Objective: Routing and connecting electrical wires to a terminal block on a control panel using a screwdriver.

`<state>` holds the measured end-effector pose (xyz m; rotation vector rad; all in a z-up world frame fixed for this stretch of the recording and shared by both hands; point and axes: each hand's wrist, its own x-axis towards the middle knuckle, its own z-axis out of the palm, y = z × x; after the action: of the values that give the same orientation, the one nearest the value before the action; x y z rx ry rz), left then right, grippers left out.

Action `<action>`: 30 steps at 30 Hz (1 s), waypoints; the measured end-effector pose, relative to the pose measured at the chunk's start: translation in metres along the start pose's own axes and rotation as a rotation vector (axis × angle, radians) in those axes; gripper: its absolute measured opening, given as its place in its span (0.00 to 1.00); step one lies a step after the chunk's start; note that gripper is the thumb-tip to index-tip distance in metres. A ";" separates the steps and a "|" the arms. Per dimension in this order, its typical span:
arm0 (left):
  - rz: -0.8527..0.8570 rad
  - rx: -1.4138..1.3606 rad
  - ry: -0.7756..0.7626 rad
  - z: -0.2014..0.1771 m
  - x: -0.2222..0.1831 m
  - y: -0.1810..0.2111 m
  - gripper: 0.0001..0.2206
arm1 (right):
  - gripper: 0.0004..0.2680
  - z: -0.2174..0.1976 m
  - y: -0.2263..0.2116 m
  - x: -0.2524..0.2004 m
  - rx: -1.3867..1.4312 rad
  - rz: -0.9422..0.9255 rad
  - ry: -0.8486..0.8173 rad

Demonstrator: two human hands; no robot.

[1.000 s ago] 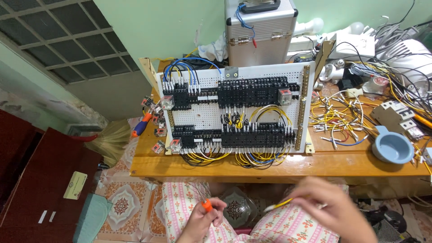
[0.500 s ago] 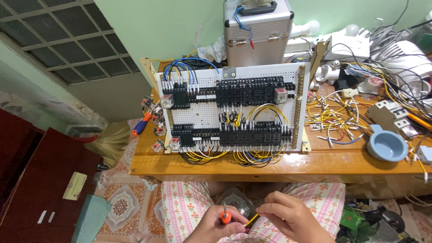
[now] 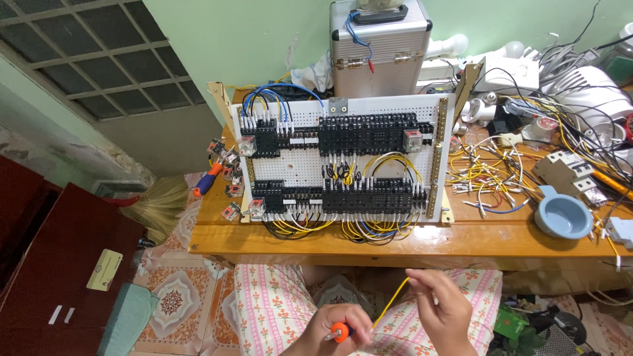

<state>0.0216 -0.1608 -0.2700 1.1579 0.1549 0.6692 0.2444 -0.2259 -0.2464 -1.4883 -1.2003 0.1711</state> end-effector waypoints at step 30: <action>-0.029 0.276 0.403 -0.006 -0.016 -0.041 0.13 | 0.10 0.044 0.021 -0.043 0.866 0.665 -0.629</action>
<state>0.0228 -0.1742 -0.3125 1.2687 0.6192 0.8695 0.2066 -0.2242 -0.2993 -0.9919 -0.8422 1.4971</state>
